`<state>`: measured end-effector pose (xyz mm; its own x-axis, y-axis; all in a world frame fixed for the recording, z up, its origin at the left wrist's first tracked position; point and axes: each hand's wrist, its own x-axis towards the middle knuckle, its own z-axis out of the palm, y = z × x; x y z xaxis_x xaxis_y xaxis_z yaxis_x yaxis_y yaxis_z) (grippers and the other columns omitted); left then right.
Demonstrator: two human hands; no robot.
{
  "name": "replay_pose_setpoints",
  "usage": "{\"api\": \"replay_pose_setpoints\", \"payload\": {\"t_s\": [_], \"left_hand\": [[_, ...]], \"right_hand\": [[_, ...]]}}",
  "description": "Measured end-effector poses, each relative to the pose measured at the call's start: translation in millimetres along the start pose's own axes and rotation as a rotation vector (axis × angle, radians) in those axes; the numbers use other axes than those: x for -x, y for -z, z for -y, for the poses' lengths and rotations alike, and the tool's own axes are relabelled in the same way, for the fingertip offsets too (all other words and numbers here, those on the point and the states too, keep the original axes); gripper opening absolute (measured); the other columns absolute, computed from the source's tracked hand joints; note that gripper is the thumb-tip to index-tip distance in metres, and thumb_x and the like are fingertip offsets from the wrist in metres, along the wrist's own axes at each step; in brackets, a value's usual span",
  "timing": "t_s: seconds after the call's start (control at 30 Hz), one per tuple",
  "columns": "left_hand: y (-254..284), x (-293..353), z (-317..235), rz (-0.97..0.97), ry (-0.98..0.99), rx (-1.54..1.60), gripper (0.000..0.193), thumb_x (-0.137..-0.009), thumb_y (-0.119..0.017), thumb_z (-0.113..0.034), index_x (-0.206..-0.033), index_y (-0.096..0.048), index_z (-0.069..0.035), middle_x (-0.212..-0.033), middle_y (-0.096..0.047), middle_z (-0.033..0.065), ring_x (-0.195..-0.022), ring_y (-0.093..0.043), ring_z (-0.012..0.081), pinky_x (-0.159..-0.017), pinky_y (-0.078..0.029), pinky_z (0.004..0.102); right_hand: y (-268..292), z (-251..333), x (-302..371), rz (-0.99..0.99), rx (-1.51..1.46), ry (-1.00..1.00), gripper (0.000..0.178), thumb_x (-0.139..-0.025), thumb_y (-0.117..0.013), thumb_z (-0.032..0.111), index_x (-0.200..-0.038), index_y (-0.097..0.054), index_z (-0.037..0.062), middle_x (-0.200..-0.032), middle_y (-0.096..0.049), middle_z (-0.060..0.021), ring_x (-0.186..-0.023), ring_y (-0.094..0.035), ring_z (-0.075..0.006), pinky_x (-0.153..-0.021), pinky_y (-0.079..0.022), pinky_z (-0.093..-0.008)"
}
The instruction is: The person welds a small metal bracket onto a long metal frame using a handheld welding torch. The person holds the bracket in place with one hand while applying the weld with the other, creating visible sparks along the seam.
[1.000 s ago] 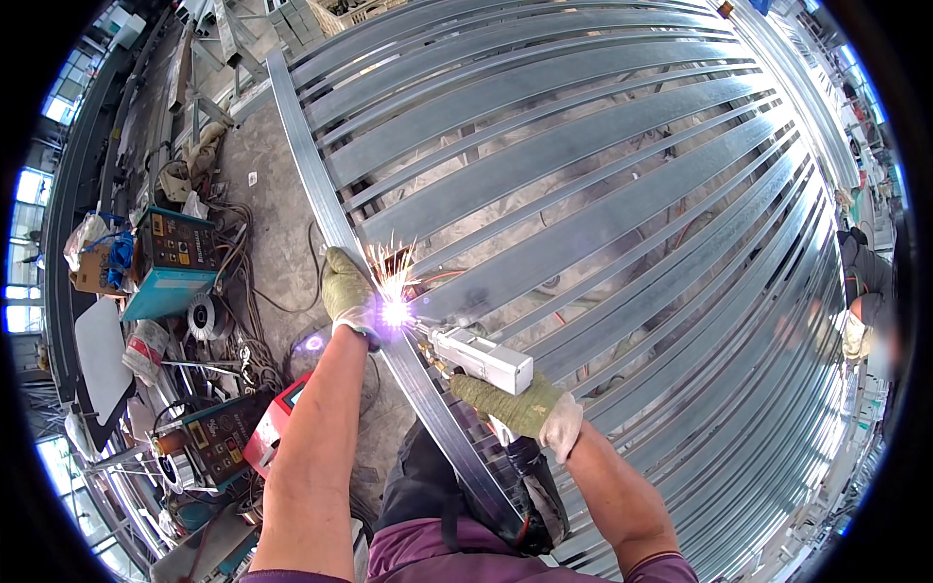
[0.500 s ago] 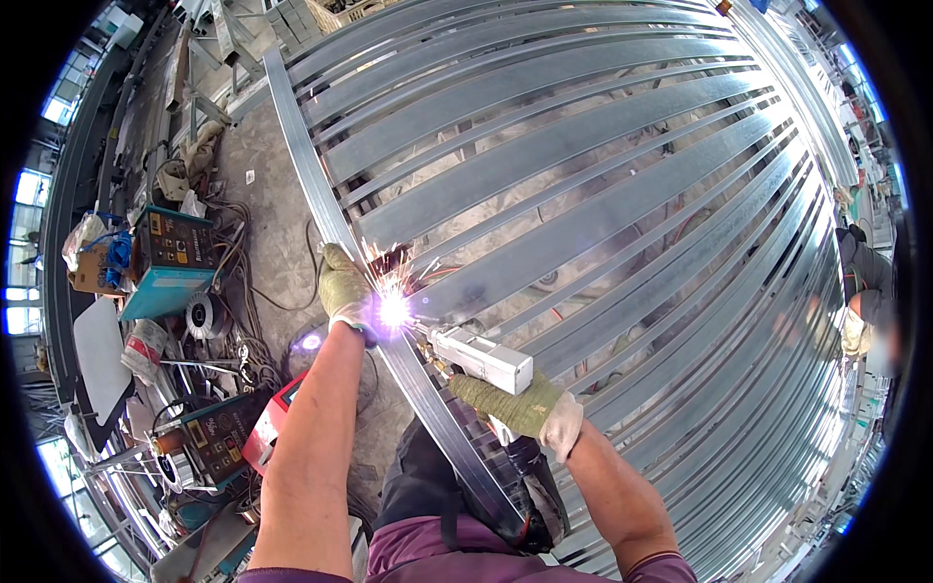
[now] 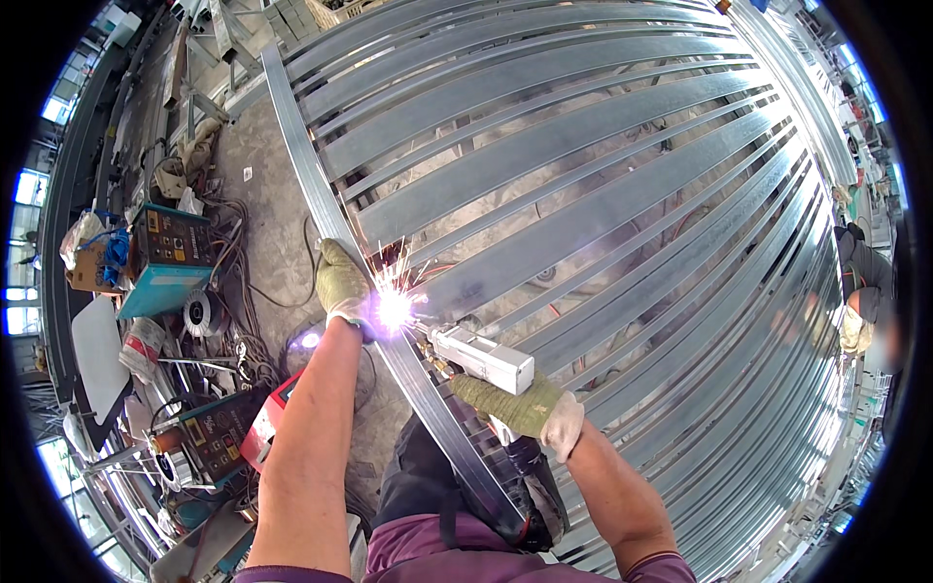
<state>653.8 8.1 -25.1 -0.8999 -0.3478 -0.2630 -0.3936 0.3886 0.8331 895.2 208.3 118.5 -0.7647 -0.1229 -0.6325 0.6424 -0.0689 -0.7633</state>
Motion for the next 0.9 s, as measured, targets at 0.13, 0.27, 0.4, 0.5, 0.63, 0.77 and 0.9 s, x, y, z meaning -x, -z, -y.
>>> {"api": "replay_pose_setpoints", "payload": {"t_s": [0.13,0.27,0.4,0.5,0.63,0.77,0.9], "left_hand": [[2,-4,0,0.044,0.065,-0.055,0.076,-0.109,-0.038,-0.063,-0.123,-0.069,0.005,-0.103,-0.076,0.0212,-0.093,-0.07,0.038,-0.086,-0.052,0.0444],[1,4,-8,0.023,0.024,-0.106,0.078,-0.109,-0.035,-0.064,-0.122,-0.069,0.005,-0.104,-0.076,0.022,-0.094,-0.069,0.0409,-0.087,-0.051,0.045],[4,-2,-1,0.0,-0.025,-0.141,0.079,-0.109,-0.033,-0.063,-0.123,-0.069,0.006,-0.107,-0.076,0.0235,-0.099,-0.069,0.044,-0.09,-0.052,0.0453],[3,-8,5,0.039,-0.002,-0.087,0.077,-0.109,-0.034,-0.062,-0.125,-0.068,0.005,-0.111,-0.076,0.0241,-0.104,-0.069,0.044,-0.092,-0.052,0.0451],[4,-2,-1,0.042,-0.027,-0.086,0.075,-0.11,-0.035,-0.06,-0.128,-0.067,0.005,-0.114,-0.075,0.024,-0.105,-0.069,0.0427,-0.093,-0.052,0.0449],[1,-5,2,0.048,0.008,-0.044,0.074,-0.11,-0.036,-0.059,-0.129,-0.066,0.005,-0.114,-0.075,0.0239,-0.106,-0.069,0.0418,-0.093,-0.052,0.0447],[1,-7,6,0.034,-0.016,-0.079,0.075,-0.11,-0.035,-0.06,-0.128,-0.067,0.005,-0.114,-0.075,0.0239,-0.106,-0.069,0.0419,-0.093,-0.052,0.0444]], "right_hand": [[0,-11,-2,-0.004,-0.001,0.007,0.045,-0.098,-0.076,0.045,-0.132,-0.07,0.0154,-0.082,-0.068,0.0033,-0.068,-0.059,-0.006,-0.058,-0.049,-0.0274],[1,-13,3,-0.011,-0.001,0.043,0.045,-0.098,-0.075,0.045,-0.133,-0.069,0.0162,-0.082,-0.068,0.0032,-0.068,-0.06,-0.0062,-0.058,-0.049,-0.0272],[1,22,14,0.0,0.044,-0.078,0.046,-0.099,-0.074,0.045,-0.133,-0.069,0.0164,-0.082,-0.068,0.0032,-0.068,-0.06,-0.0063,-0.058,-0.05,-0.027],[2,19,14,0.016,0.072,-0.112,0.045,-0.099,-0.073,0.045,-0.135,-0.068,0.0168,-0.084,-0.069,0.0033,-0.069,-0.06,-0.006,-0.059,-0.05,-0.0269],[2,15,15,0.019,0.068,-0.094,0.046,-0.1,-0.073,0.045,-0.137,-0.068,0.0173,-0.087,-0.07,0.0025,-0.07,-0.06,-0.0063,-0.06,-0.05,-0.0272],[1,-13,11,0.017,-0.156,0.023,0.047,-0.1,-0.072,0.046,-0.137,-0.068,0.0173,-0.087,-0.07,0.0012,-0.071,-0.06,-0.0075,-0.061,-0.05,-0.0283],[2,-21,10,0.028,-0.19,0.008,0.048,-0.1,-0.071,0.049,-0.136,-0.068,0.0173,-0.086,-0.07,0.0001,-0.071,-0.061,-0.0081,-0.06,-0.05,-0.0294]]}}
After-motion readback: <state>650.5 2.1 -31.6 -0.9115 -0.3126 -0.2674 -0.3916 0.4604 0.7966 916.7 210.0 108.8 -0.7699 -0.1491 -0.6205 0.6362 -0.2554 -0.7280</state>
